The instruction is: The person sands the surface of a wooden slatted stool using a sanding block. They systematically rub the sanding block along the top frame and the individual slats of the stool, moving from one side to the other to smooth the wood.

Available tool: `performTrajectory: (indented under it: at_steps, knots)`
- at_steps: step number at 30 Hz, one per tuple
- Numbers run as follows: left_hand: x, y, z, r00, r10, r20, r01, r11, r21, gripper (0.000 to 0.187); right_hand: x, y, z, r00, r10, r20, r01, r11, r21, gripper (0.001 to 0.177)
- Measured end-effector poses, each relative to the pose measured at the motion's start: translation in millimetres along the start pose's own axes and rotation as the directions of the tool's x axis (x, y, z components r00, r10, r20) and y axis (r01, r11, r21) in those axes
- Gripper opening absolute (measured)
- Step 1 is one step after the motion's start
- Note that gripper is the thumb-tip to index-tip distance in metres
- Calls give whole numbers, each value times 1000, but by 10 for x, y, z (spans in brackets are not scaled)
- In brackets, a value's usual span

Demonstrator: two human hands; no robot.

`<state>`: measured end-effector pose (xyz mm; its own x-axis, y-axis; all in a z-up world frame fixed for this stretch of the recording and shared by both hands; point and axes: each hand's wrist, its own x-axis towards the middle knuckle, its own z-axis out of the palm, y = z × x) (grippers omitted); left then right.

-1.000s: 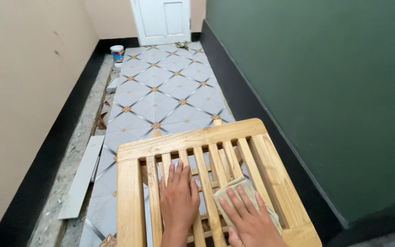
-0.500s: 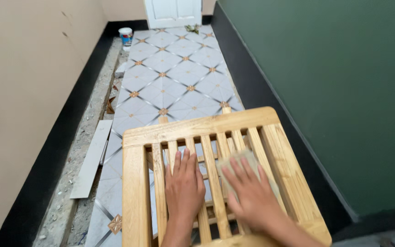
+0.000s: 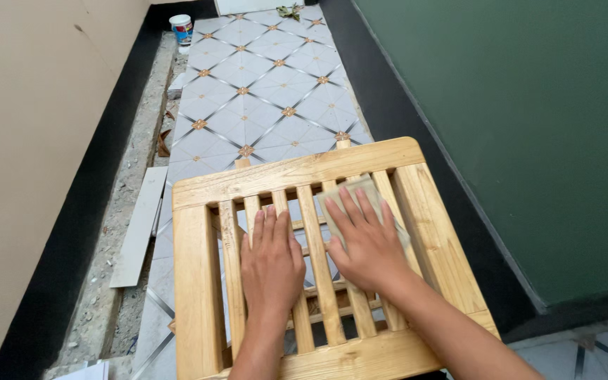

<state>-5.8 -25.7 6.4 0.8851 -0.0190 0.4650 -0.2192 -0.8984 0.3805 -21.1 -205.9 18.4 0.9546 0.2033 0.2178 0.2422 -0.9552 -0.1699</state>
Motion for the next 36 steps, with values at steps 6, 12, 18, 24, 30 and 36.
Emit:
performTrajectory:
  at_steps: [6,12,18,24,30,36]
  knots:
    - [93,5,-21,1000,-10,9,10,1000,-4,45,-456,-6,-56,979,-183,-90,176,981,-80,71]
    - [37,-9,-13,1000,-2,-23,2,1000,-13,45,188,89,6,991,-107,-83,108,994,9,67]
    - [56,-1,-32,999,-22,36,23,999,-42,48,-464,71,-40,972,-205,-113,202,979,-40,69]
    - [5,-24,-18,995,-23,95,22,1000,18,58,96,141,-15,991,-127,-29,127,992,8,69]
    - [43,-16,-41,991,-58,120,59,998,-5,59,-192,74,-28,978,-190,-80,187,981,-42,70]
    - [43,-60,13,992,-60,112,63,997,-32,59,-312,231,-103,975,-204,86,208,977,-42,70]
